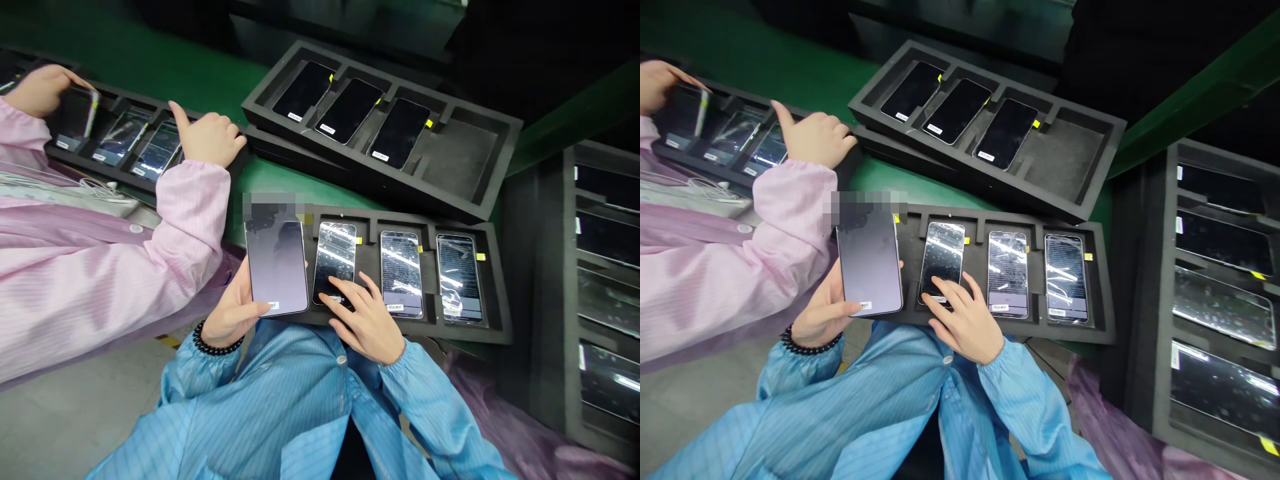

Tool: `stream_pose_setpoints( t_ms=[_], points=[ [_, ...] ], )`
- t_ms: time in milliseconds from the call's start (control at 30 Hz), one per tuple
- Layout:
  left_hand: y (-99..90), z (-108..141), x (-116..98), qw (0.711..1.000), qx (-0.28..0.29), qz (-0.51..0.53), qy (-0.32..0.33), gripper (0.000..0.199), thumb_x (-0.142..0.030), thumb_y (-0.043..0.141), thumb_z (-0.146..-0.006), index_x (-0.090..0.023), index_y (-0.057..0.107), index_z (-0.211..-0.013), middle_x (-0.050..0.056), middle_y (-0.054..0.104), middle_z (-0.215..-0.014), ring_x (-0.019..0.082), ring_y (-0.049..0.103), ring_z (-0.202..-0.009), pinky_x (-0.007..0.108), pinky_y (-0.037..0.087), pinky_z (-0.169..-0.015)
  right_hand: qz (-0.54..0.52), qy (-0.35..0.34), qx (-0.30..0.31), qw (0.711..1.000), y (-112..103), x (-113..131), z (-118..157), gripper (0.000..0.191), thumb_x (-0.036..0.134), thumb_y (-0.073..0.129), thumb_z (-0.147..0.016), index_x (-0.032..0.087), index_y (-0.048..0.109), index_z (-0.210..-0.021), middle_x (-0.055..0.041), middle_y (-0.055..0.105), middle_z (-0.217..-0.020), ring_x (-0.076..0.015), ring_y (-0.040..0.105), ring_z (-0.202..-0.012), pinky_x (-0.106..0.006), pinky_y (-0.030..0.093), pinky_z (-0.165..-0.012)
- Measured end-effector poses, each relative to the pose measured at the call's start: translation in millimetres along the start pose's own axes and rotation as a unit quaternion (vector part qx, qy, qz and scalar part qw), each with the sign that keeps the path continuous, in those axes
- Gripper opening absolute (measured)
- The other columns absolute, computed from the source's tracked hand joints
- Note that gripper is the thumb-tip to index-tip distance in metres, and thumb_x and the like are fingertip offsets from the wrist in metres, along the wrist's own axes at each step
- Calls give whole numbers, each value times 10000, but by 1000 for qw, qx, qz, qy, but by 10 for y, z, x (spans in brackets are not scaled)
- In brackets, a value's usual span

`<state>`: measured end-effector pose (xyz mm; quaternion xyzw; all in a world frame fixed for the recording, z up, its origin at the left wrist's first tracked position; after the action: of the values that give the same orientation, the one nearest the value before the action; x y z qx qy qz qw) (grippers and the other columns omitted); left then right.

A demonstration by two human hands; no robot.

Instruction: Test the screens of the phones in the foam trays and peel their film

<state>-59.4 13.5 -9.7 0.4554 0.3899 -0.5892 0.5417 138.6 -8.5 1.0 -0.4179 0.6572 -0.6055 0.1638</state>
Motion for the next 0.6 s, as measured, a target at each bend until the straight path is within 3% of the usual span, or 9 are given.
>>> stream_pose_setpoints(
  t_ms=[167,367,600],
  points=[
    [8,43,98,986,6,162,-30,933,-268,793,-682,-290,347,-1501,119,554,-1461,351,538,-1362,542,481,-1121,3,0,0,1000,-14,3,-11,365,288,451,-1016,183,612,-1326,-158,578,-1429,-260,584,-1201,-566,338,-1156],
    [82,51,11,967,48,251,3,873,-249,743,-700,-285,380,-1492,89,572,-1444,333,511,-1385,555,438,-1166,4,0,-6,1000,-31,8,-15,366,290,451,-1014,180,612,-1323,-156,590,-1420,-256,585,-1198,-561,345,-1159],
    [-257,-144,97,985,-81,142,-45,551,-327,545,-835,-263,545,-1382,31,607,-1402,298,496,-1392,480,452,-1168,-7,19,-46,999,-63,-22,16,276,292,468,-1011,183,703,-1106,-133,639,-1369,-239,590,-1198,-530,340,-1166]
  ],
)
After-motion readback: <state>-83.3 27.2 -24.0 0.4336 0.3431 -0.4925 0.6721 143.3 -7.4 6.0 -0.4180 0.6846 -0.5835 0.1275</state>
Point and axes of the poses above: each hand's wrist, its own z-axis away from the middle knuckle, its own y-axis out of the palm, x = y × z, the point moved 8 cm from there along -z, towards the middle knuckle
